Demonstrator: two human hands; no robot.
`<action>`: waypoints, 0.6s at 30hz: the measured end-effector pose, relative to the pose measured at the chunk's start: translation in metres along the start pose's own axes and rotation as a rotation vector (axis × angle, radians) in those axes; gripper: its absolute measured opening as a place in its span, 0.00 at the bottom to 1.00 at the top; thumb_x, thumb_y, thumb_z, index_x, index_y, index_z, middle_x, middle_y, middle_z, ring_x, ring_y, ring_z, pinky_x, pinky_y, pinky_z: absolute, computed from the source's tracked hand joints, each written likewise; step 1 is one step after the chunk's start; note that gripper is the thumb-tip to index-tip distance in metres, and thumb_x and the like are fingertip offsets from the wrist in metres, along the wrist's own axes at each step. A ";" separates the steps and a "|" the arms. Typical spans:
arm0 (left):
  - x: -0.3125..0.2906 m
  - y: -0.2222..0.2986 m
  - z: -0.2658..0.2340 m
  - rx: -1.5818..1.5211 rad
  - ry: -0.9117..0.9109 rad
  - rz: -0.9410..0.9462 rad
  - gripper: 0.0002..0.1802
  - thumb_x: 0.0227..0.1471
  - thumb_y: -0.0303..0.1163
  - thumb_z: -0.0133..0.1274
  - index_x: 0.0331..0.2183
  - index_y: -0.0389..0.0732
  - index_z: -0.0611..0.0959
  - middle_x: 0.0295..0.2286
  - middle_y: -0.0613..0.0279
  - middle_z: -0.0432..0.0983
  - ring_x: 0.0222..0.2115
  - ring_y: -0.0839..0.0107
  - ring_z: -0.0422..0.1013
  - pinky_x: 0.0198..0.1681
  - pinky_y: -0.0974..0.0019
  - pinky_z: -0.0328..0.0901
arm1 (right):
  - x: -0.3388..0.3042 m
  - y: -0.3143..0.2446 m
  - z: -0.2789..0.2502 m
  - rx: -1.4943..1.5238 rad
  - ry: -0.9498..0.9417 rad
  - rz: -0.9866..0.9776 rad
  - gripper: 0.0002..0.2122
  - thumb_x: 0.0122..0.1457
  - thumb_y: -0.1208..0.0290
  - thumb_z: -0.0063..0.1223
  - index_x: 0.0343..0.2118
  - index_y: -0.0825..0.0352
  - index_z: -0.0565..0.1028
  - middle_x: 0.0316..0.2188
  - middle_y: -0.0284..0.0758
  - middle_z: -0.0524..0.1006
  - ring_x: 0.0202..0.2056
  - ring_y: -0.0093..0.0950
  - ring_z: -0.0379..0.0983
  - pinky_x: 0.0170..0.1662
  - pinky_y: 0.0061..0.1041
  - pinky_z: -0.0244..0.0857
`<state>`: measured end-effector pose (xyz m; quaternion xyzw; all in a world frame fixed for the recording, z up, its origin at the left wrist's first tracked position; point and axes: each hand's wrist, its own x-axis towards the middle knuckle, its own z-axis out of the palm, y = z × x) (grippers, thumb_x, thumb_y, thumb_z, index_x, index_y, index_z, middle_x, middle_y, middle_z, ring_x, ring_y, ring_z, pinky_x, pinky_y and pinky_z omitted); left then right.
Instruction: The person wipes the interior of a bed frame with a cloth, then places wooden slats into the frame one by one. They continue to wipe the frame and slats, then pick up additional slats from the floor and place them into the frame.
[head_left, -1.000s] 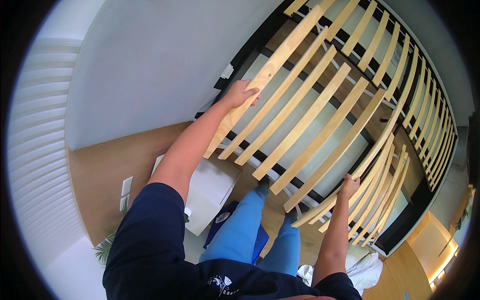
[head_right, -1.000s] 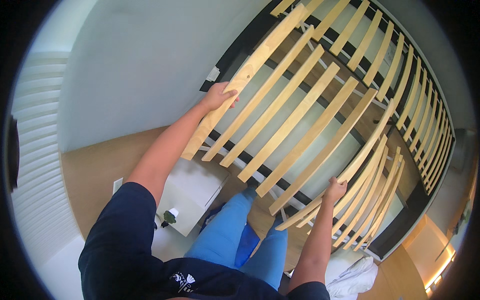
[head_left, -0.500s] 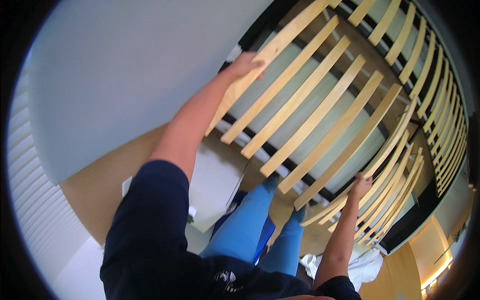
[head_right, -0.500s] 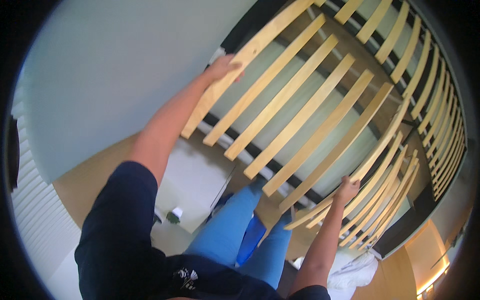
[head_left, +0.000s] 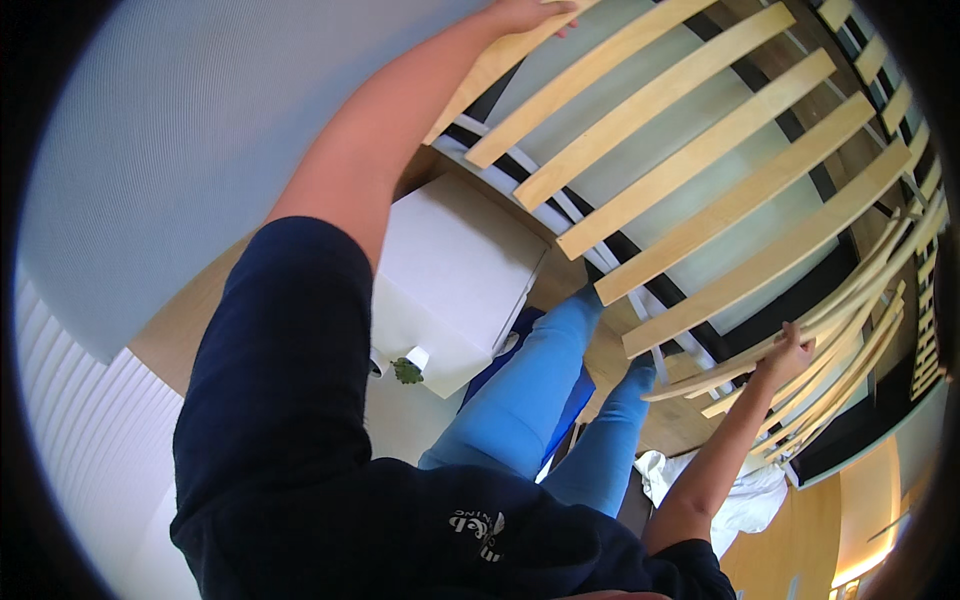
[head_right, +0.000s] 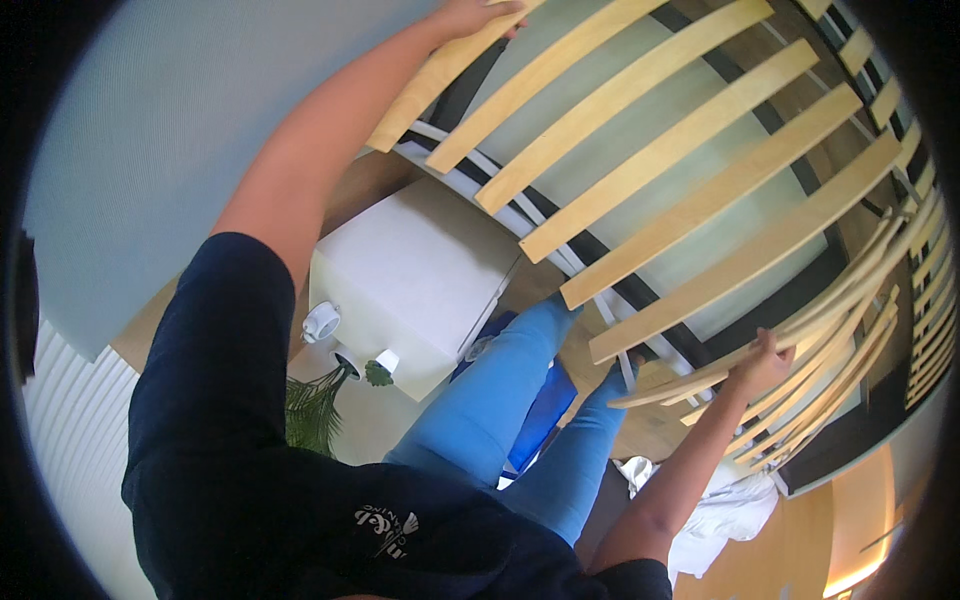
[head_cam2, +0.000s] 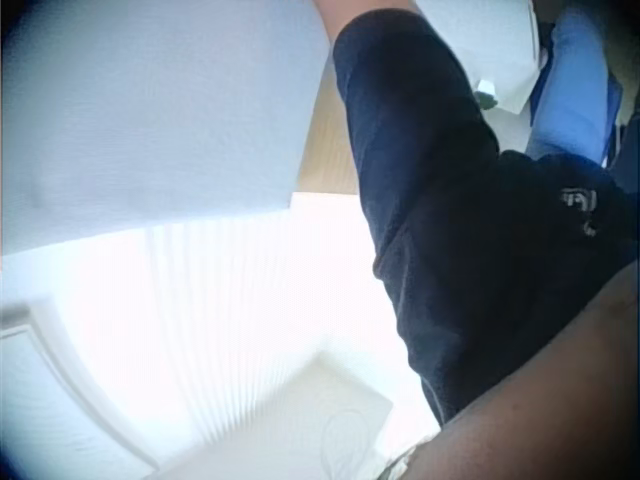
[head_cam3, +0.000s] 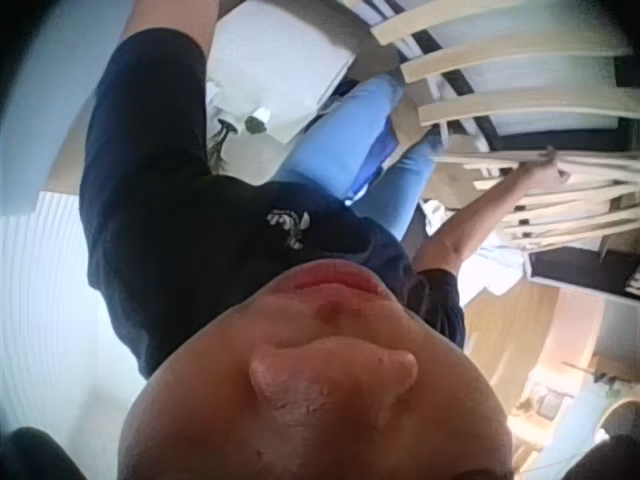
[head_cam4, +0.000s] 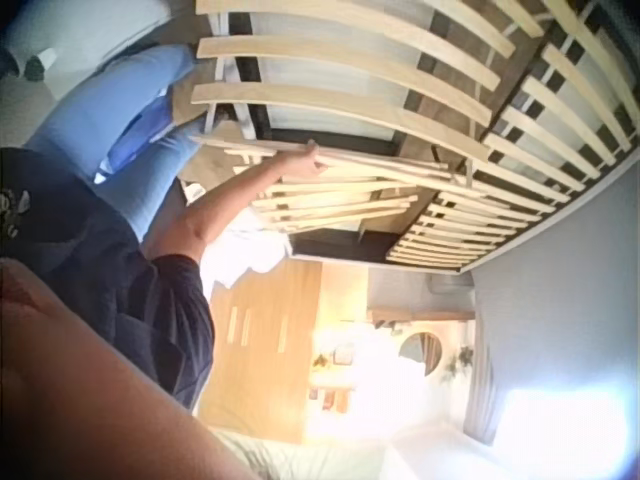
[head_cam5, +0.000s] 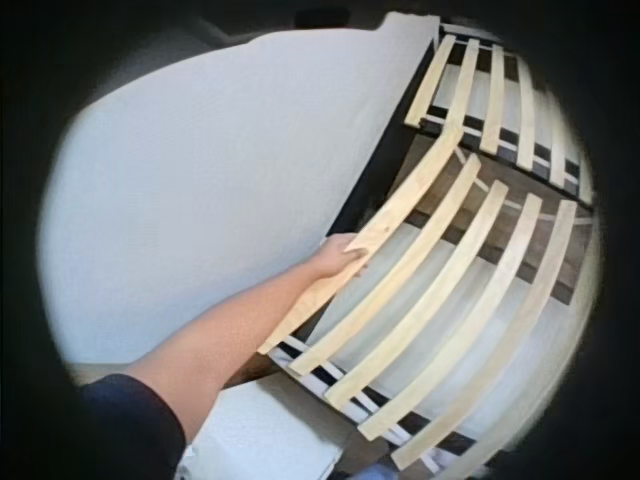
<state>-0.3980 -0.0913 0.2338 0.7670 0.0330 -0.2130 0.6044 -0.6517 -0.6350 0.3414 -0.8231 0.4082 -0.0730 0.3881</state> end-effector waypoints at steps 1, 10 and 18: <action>-0.005 0.004 -0.005 0.013 0.002 0.016 0.15 0.56 0.30 0.51 0.45 0.34 0.75 0.30 0.54 0.78 0.25 0.69 0.76 0.29 0.64 0.72 | 0.001 -0.003 0.003 -0.009 -0.016 -0.012 0.06 0.45 0.75 0.54 0.25 0.68 0.70 0.17 0.30 0.67 0.18 0.21 0.62 0.22 0.22 0.56; -0.023 -0.020 -0.032 0.101 -0.024 0.146 0.15 0.53 0.32 0.53 0.42 0.35 0.79 0.27 0.53 0.79 0.22 0.70 0.76 0.28 0.63 0.70 | -0.025 -0.060 -0.019 0.056 0.030 -0.080 0.05 0.45 0.76 0.52 0.25 0.66 0.67 0.18 0.27 0.62 0.19 0.19 0.57 0.24 0.20 0.52; -0.037 -0.060 -0.044 0.478 0.319 0.208 0.23 0.51 0.45 0.56 0.43 0.38 0.79 0.37 0.50 0.78 0.40 0.53 0.73 0.41 0.56 0.67 | -0.051 -0.109 -0.021 0.130 0.085 -0.096 0.06 0.46 0.78 0.52 0.24 0.64 0.66 0.18 0.25 0.59 0.21 0.17 0.55 0.25 0.18 0.49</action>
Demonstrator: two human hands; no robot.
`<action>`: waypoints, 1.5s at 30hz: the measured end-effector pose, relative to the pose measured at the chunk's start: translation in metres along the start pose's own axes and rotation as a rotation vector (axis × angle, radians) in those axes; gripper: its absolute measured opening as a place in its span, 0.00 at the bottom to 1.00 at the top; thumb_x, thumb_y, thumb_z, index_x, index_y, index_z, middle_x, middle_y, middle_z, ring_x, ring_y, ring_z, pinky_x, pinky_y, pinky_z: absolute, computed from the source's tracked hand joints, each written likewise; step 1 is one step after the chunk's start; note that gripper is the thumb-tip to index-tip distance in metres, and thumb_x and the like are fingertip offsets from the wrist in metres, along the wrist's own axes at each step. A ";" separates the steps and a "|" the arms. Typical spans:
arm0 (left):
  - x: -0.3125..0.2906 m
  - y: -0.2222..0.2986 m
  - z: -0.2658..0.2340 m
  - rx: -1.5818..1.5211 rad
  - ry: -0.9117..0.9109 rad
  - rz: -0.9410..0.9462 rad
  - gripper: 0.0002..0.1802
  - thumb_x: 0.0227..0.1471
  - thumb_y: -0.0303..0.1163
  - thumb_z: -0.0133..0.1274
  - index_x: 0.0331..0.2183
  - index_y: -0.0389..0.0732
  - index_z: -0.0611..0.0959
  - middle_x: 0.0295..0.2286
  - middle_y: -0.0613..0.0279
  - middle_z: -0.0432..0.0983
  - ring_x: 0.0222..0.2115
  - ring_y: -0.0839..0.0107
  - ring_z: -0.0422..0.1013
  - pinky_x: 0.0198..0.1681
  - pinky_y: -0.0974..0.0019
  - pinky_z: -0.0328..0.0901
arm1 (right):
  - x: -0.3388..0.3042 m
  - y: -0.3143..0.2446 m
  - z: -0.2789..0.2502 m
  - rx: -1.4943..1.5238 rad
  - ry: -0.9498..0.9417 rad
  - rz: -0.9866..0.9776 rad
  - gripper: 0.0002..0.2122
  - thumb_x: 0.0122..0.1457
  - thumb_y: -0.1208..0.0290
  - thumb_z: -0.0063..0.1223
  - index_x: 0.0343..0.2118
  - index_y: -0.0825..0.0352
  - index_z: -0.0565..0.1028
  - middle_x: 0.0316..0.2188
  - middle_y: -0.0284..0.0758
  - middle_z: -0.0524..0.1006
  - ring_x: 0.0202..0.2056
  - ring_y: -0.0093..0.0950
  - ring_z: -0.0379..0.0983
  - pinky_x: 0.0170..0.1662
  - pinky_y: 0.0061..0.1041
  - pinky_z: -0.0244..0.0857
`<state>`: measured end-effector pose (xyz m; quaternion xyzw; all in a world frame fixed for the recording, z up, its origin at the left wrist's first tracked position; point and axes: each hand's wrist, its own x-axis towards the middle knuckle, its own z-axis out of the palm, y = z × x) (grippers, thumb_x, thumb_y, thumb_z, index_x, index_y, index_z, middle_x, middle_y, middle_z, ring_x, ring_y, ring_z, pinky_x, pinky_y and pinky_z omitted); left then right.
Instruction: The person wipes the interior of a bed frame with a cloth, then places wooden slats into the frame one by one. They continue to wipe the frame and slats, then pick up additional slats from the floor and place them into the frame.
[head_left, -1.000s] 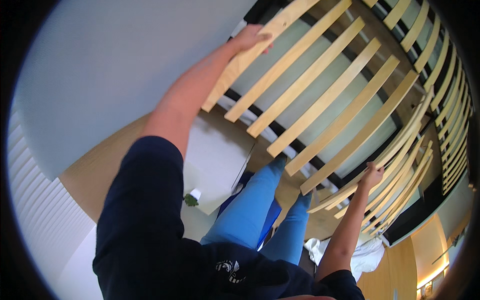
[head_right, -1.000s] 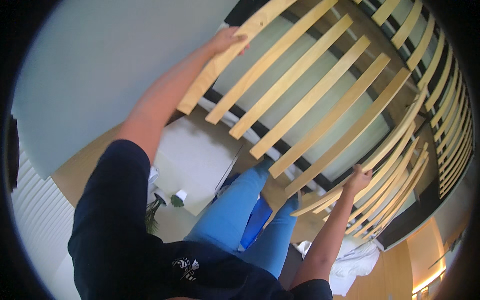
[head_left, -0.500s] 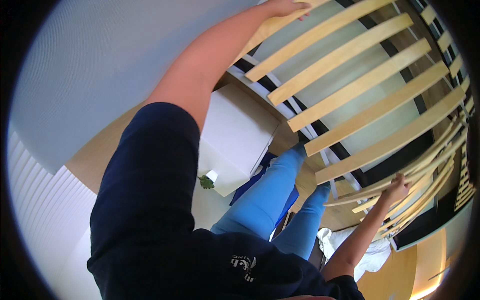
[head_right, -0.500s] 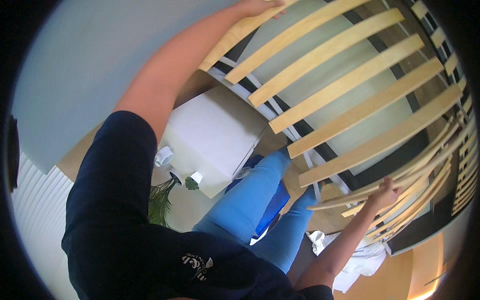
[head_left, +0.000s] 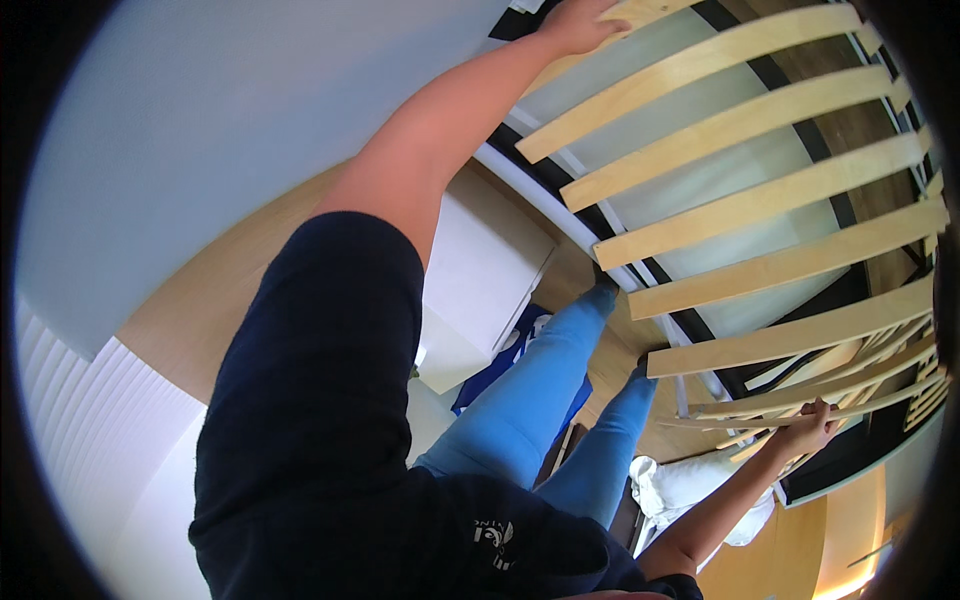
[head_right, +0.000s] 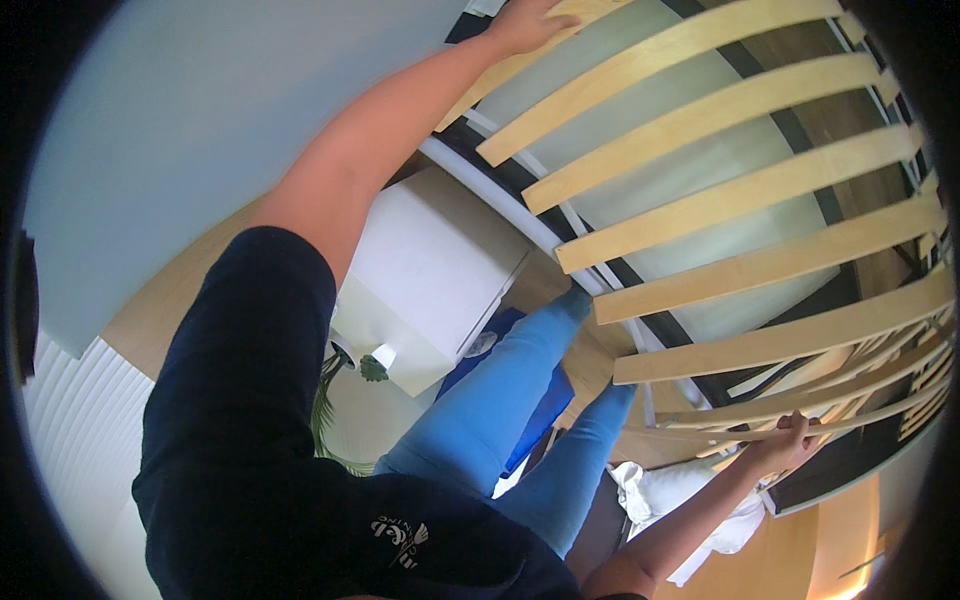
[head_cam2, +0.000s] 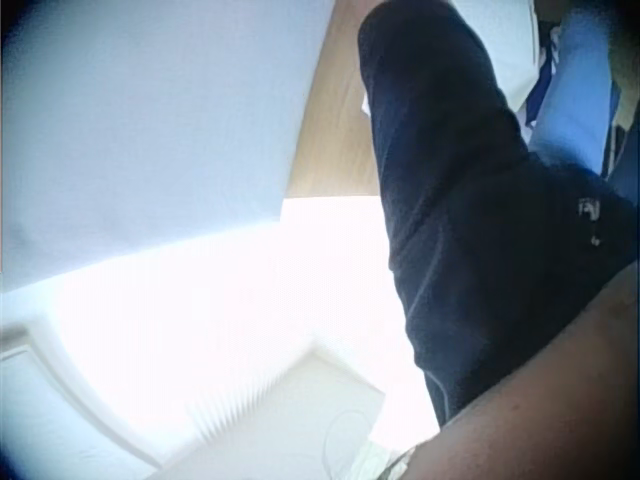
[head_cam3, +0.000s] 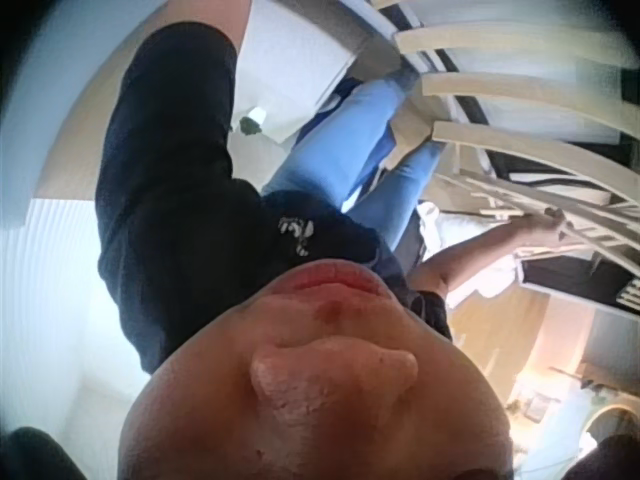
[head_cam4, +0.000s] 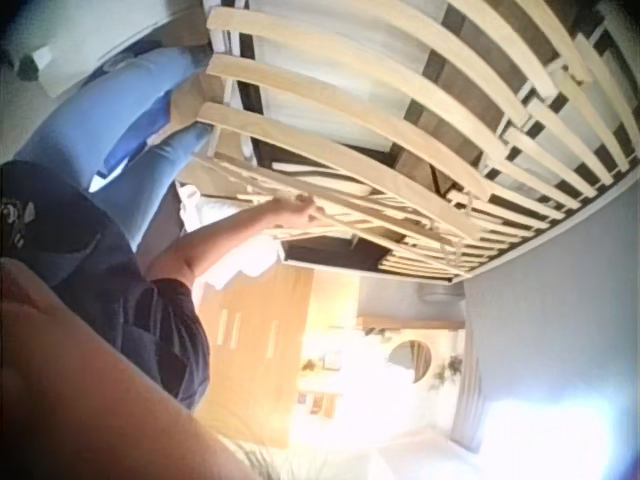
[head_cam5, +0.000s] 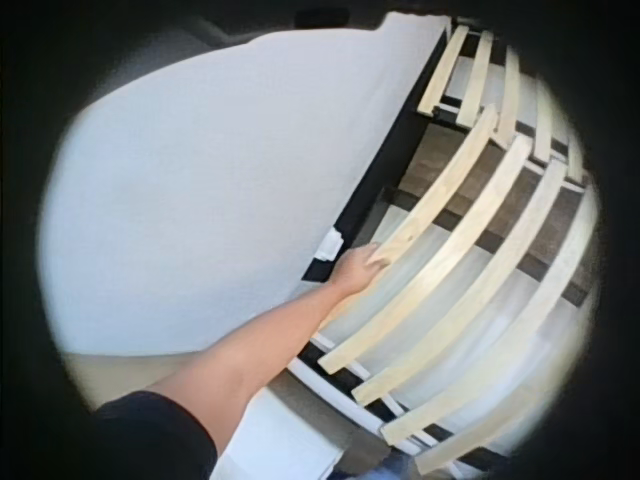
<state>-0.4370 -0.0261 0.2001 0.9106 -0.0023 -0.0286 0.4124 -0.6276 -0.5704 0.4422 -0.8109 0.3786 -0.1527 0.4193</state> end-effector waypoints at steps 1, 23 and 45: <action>-0.007 0.003 0.001 0.012 0.015 -0.061 0.24 0.51 0.47 0.56 0.44 0.38 0.79 0.38 0.50 0.78 0.42 0.52 0.72 0.42 0.56 0.66 | 0.004 0.005 -0.003 0.015 -0.033 0.000 0.06 0.46 0.79 0.52 0.24 0.64 0.66 0.17 0.25 0.58 0.20 0.17 0.55 0.24 0.18 0.49; -0.004 0.001 0.041 0.127 0.142 -0.066 0.20 0.51 0.48 0.55 0.29 0.39 0.76 0.25 0.49 0.74 0.29 0.46 0.70 0.29 0.53 0.64 | 0.038 0.053 -0.012 0.039 -0.091 -0.048 0.05 0.46 0.77 0.47 0.27 0.64 0.66 0.16 0.25 0.60 0.16 0.14 0.54 0.19 0.16 0.47; 0.027 0.013 0.035 0.219 0.401 -0.240 0.21 0.52 0.45 0.53 0.41 0.38 0.79 0.35 0.48 0.78 0.38 0.50 0.73 0.40 0.56 0.66 | 0.038 0.039 -0.013 0.042 -0.191 0.017 0.10 0.42 0.78 0.48 0.30 0.68 0.68 0.21 0.28 0.64 0.19 0.17 0.57 0.21 0.17 0.51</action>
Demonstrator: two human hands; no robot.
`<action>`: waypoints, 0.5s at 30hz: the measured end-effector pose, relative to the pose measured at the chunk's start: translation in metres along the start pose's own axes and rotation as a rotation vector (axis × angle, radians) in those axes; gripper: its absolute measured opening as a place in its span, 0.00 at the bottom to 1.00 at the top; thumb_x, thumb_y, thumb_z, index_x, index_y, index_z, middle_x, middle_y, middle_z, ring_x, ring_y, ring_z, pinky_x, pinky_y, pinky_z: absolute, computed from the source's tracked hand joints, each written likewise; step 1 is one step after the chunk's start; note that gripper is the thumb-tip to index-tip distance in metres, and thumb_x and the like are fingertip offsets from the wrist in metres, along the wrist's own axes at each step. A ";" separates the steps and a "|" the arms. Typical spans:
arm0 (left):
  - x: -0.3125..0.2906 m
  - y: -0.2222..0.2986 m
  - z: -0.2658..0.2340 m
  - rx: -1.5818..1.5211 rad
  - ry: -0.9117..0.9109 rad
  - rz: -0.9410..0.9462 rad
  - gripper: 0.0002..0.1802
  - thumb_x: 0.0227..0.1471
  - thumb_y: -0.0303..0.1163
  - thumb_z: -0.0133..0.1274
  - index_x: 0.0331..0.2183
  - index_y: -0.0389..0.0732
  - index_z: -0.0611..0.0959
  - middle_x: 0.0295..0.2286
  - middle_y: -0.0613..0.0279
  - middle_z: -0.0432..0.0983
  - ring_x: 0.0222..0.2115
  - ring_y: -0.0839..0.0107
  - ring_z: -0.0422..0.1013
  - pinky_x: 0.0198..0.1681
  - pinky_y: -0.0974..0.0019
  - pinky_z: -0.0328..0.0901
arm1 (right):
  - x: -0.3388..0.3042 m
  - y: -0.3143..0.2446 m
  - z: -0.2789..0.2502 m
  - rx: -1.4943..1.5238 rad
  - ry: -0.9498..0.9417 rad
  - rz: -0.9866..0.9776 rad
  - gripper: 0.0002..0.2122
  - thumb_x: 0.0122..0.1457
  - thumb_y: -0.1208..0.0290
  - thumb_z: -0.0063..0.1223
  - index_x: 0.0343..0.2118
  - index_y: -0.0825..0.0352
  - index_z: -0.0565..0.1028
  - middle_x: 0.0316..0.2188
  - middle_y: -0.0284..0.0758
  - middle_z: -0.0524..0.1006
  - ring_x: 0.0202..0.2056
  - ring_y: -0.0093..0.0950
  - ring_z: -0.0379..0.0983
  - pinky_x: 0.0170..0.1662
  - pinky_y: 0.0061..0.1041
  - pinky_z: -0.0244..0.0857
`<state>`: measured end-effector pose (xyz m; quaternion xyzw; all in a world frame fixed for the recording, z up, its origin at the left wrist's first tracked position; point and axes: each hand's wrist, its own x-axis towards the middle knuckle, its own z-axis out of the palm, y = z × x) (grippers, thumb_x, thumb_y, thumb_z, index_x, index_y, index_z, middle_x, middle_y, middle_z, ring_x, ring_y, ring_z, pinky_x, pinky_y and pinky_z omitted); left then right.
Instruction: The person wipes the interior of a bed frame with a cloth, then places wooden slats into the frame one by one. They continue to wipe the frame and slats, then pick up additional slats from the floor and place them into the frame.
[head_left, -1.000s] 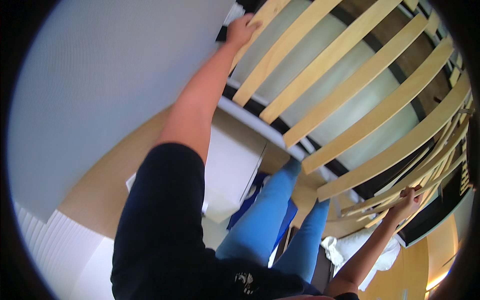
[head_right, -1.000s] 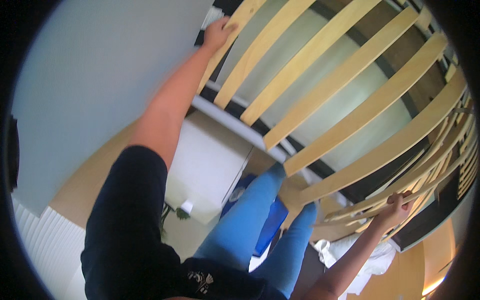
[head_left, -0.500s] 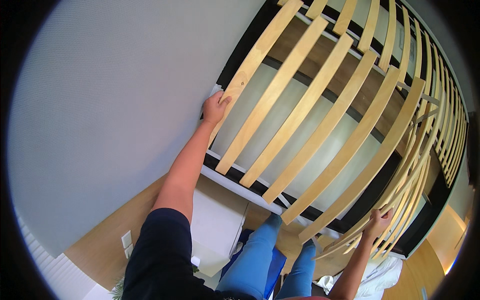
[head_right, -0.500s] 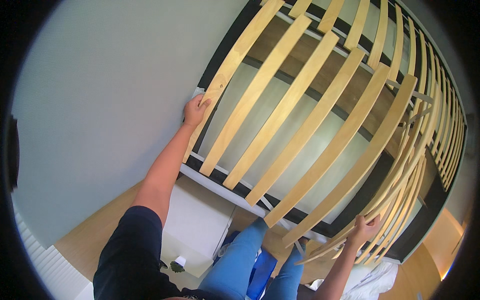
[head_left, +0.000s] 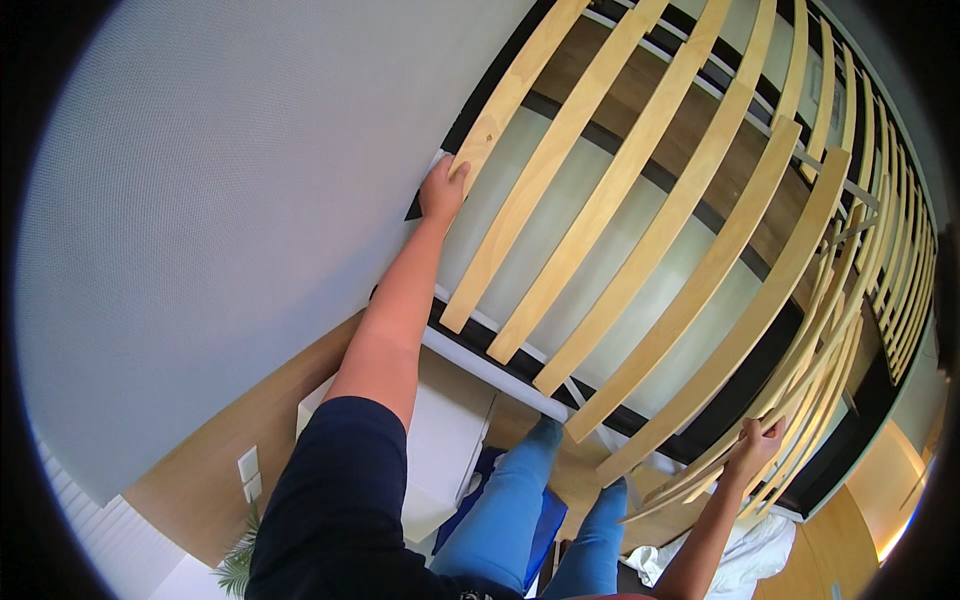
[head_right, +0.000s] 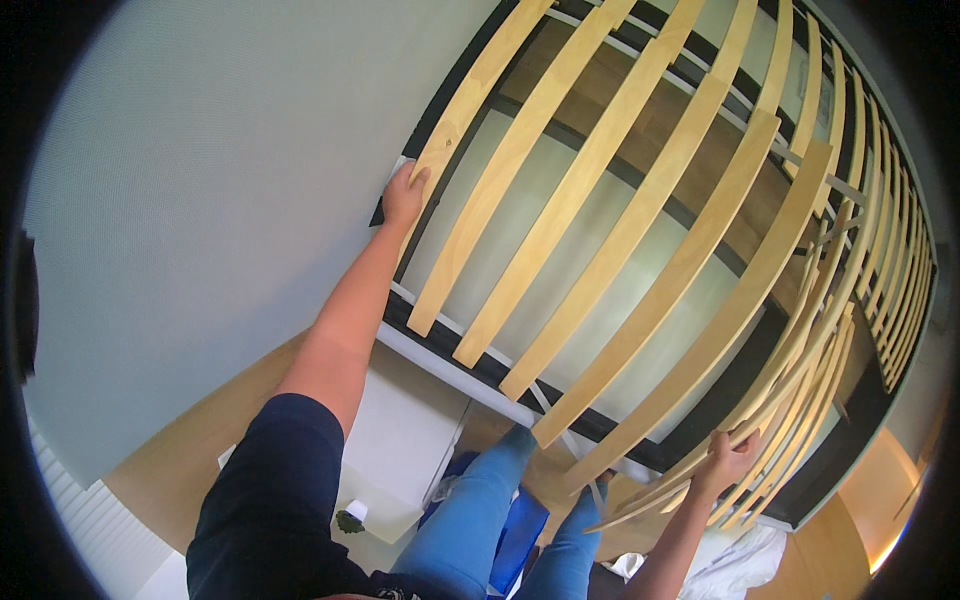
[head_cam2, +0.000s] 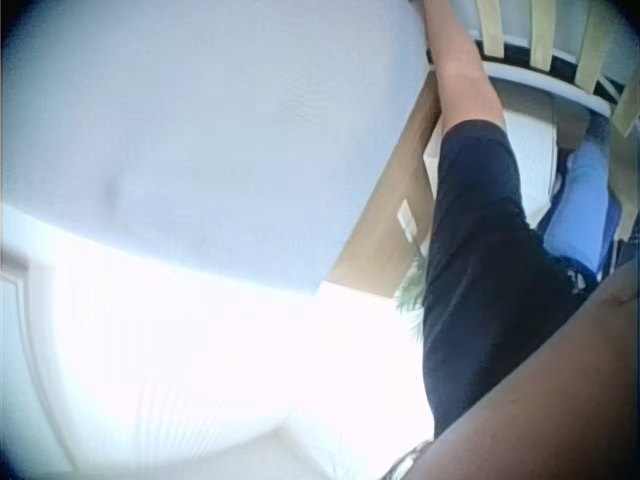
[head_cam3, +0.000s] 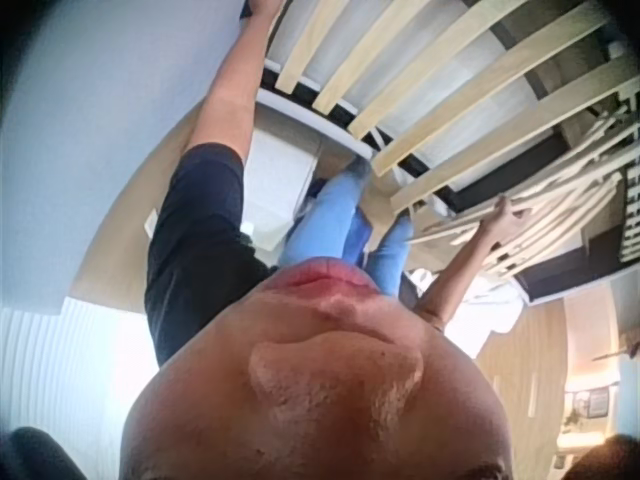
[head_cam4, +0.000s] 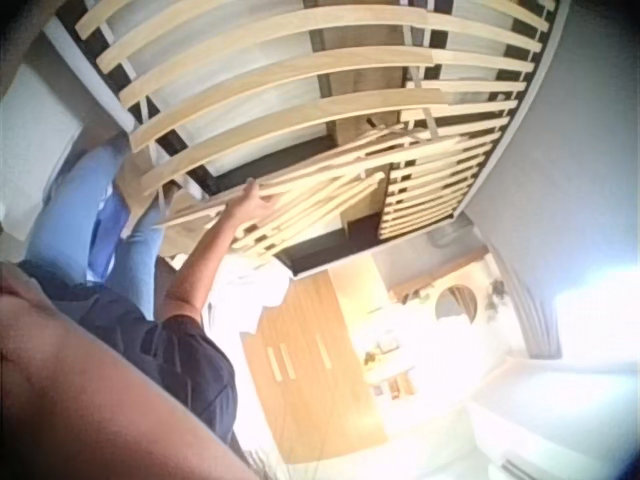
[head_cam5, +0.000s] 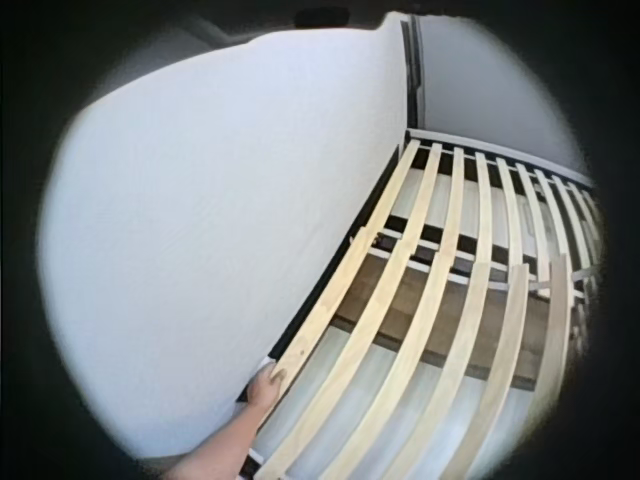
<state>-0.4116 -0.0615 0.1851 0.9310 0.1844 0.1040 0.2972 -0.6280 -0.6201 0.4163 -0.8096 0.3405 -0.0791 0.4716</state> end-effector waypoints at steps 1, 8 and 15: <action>0.001 0.002 0.000 -0.016 -0.040 -0.027 0.22 0.52 0.45 0.54 0.42 0.38 0.79 0.36 0.47 0.78 0.38 0.50 0.73 0.40 0.55 0.66 | -0.001 -0.001 0.002 0.006 0.014 -0.021 0.08 0.42 0.78 0.47 0.29 0.67 0.68 0.19 0.27 0.63 0.18 0.16 0.56 0.21 0.17 0.50; 0.004 -0.003 0.000 -0.118 -0.093 -0.147 0.22 0.52 0.46 0.54 0.42 0.39 0.79 0.36 0.48 0.78 0.38 0.49 0.73 0.40 0.55 0.66 | -0.004 -0.025 0.014 0.039 0.019 -0.045 0.07 0.43 0.77 0.47 0.27 0.64 0.66 0.18 0.26 0.60 0.17 0.15 0.54 0.20 0.17 0.48; -0.004 0.027 0.016 0.081 0.093 -0.361 0.20 0.50 0.48 0.54 0.41 0.44 0.80 0.35 0.53 0.79 0.37 0.50 0.74 0.40 0.53 0.66 | -0.004 -0.017 -0.006 0.096 -0.043 -0.001 0.15 0.40 0.78 0.51 0.36 0.69 0.69 0.21 0.27 0.64 0.20 0.16 0.59 0.22 0.16 0.53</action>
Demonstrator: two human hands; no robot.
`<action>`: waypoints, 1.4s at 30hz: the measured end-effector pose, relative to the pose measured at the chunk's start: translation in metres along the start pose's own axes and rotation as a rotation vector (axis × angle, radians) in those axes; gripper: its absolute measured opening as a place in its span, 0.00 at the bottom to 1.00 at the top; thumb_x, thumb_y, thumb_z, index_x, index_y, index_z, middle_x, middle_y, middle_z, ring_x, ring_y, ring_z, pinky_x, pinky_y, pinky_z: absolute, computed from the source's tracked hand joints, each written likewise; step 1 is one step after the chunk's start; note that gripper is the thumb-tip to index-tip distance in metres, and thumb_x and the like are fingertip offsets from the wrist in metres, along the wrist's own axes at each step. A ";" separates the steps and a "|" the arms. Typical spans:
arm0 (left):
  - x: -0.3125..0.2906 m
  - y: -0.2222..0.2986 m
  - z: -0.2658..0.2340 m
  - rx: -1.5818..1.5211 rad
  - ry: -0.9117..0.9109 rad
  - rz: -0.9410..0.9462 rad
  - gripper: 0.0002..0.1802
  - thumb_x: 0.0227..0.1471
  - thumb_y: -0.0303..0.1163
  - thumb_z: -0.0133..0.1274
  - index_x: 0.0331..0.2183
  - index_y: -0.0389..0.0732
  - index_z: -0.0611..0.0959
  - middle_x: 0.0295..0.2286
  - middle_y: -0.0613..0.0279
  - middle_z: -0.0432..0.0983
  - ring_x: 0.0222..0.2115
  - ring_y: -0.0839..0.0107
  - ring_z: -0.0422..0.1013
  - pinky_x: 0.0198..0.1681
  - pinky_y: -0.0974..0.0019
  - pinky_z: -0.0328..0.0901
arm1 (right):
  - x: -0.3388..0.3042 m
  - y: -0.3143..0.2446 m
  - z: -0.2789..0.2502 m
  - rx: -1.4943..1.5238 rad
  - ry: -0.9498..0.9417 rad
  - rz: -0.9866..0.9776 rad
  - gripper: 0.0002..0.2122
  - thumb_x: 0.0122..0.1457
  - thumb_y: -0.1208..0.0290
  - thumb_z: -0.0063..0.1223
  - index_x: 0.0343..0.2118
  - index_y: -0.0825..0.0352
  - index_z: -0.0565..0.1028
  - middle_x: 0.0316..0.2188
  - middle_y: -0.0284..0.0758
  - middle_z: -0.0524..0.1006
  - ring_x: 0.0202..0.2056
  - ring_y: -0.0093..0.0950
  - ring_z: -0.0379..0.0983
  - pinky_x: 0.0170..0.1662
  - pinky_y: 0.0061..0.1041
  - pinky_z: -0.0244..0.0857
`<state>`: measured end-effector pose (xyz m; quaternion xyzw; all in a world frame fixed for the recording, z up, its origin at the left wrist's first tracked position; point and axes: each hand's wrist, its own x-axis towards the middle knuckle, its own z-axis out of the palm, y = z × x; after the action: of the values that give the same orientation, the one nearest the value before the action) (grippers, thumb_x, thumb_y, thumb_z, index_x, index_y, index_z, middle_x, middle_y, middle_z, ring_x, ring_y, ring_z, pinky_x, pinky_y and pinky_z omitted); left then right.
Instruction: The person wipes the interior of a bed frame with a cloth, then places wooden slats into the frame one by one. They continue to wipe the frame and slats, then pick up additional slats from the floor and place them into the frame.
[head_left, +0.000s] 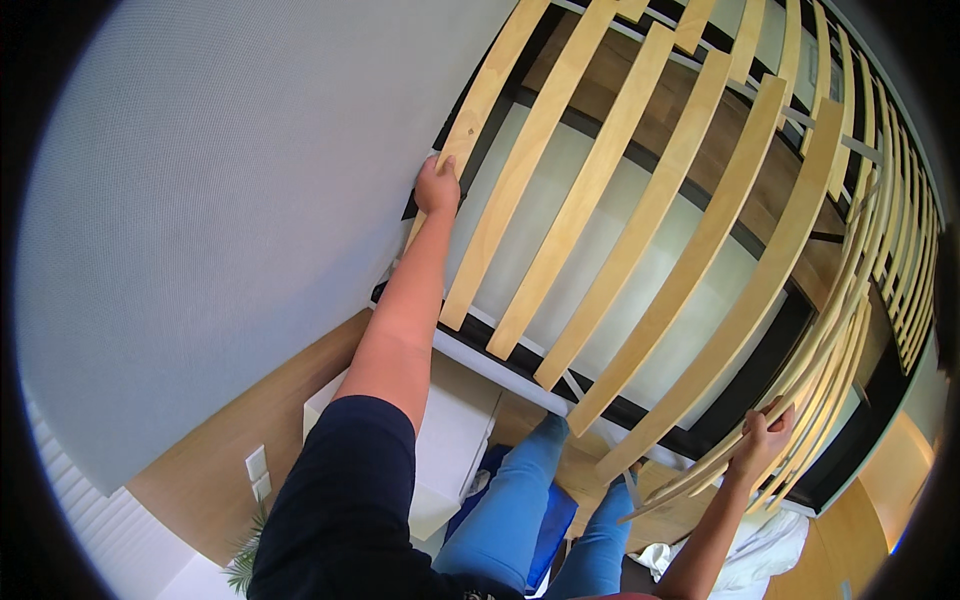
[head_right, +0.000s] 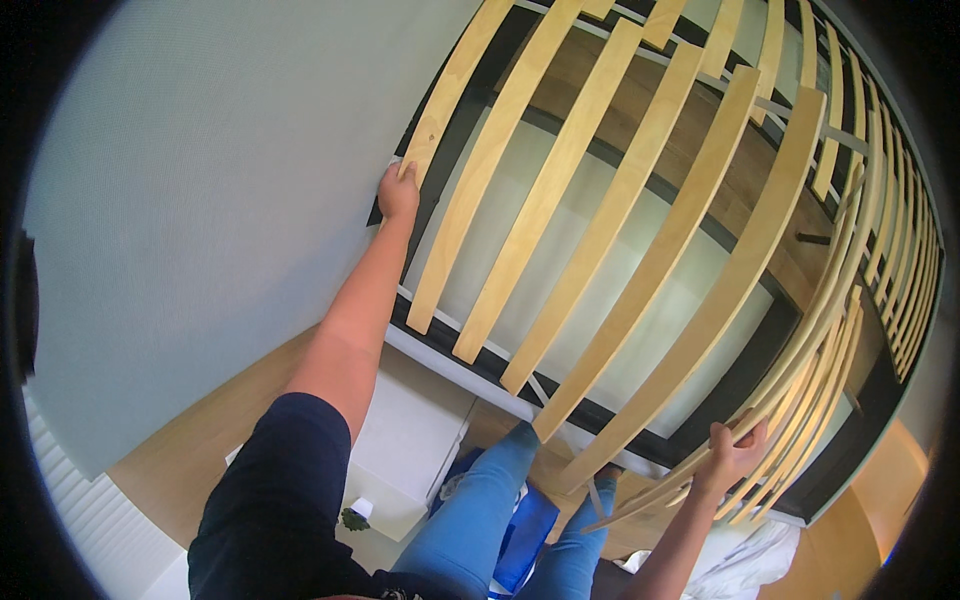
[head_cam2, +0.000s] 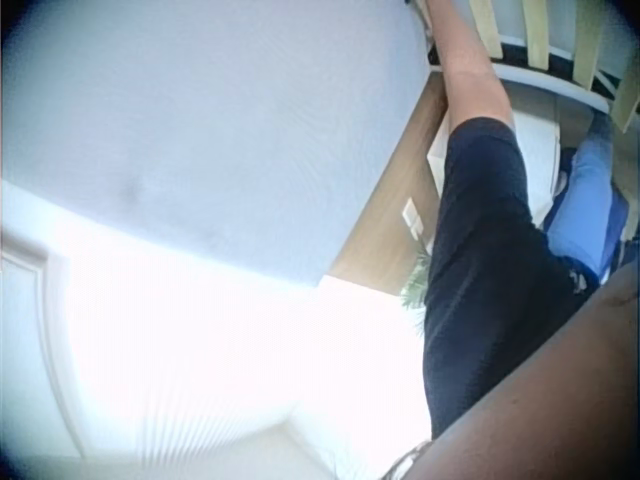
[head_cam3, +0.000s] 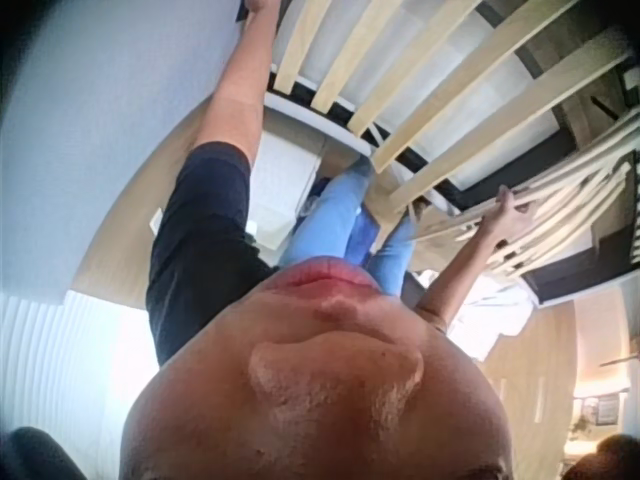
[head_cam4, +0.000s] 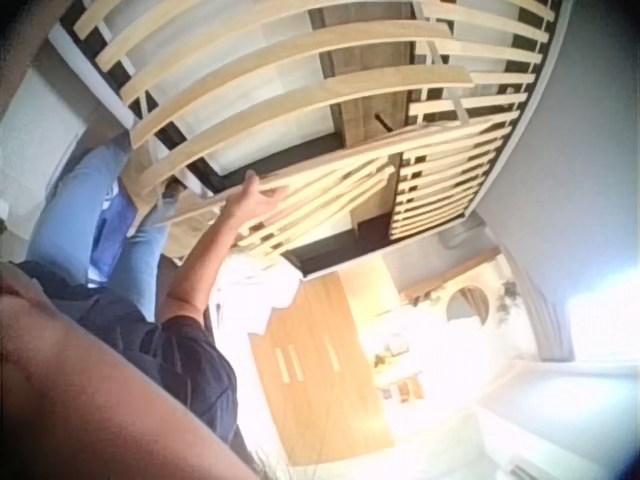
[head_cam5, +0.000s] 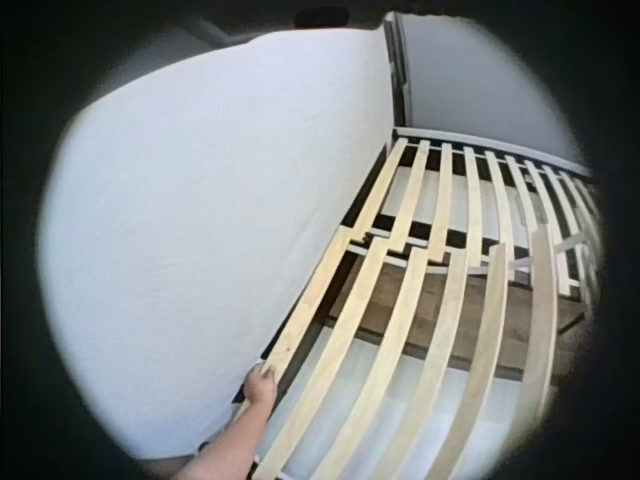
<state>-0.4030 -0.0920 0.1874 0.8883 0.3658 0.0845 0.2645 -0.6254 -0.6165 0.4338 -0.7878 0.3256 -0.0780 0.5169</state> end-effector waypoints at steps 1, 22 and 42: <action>-0.004 0.009 -0.001 0.021 0.000 -0.034 0.20 0.51 0.47 0.54 0.40 0.44 0.81 0.35 0.53 0.79 0.37 0.51 0.74 0.40 0.54 0.66 | 0.000 0.000 -0.001 -0.004 -0.001 0.006 0.15 0.40 0.78 0.51 0.36 0.69 0.69 0.22 0.27 0.64 0.20 0.16 0.59 0.23 0.16 0.53; -0.007 -0.010 -0.038 -0.005 -0.132 0.808 0.41 0.47 0.30 0.58 0.60 0.52 0.60 0.52 0.41 0.61 0.53 0.46 0.59 0.56 0.47 0.53 | 0.007 0.020 0.008 0.035 -0.045 0.004 0.10 0.44 0.79 0.51 0.33 0.69 0.69 0.20 0.28 0.66 0.20 0.17 0.60 0.22 0.17 0.52; -0.035 -0.022 -0.056 0.331 -0.166 0.885 0.48 0.45 0.25 0.57 0.63 0.58 0.51 0.49 0.40 0.60 0.51 0.43 0.58 0.55 0.46 0.55 | 0.007 0.040 -0.005 -0.113 -0.075 0.029 0.12 0.44 0.77 0.52 0.34 0.70 0.71 0.23 0.28 0.68 0.23 0.18 0.63 0.27 0.18 0.57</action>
<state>-0.4610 -0.0799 0.2247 0.9927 -0.0612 0.0585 0.0864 -0.6398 -0.6348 0.3997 -0.8133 0.3213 -0.0223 0.4847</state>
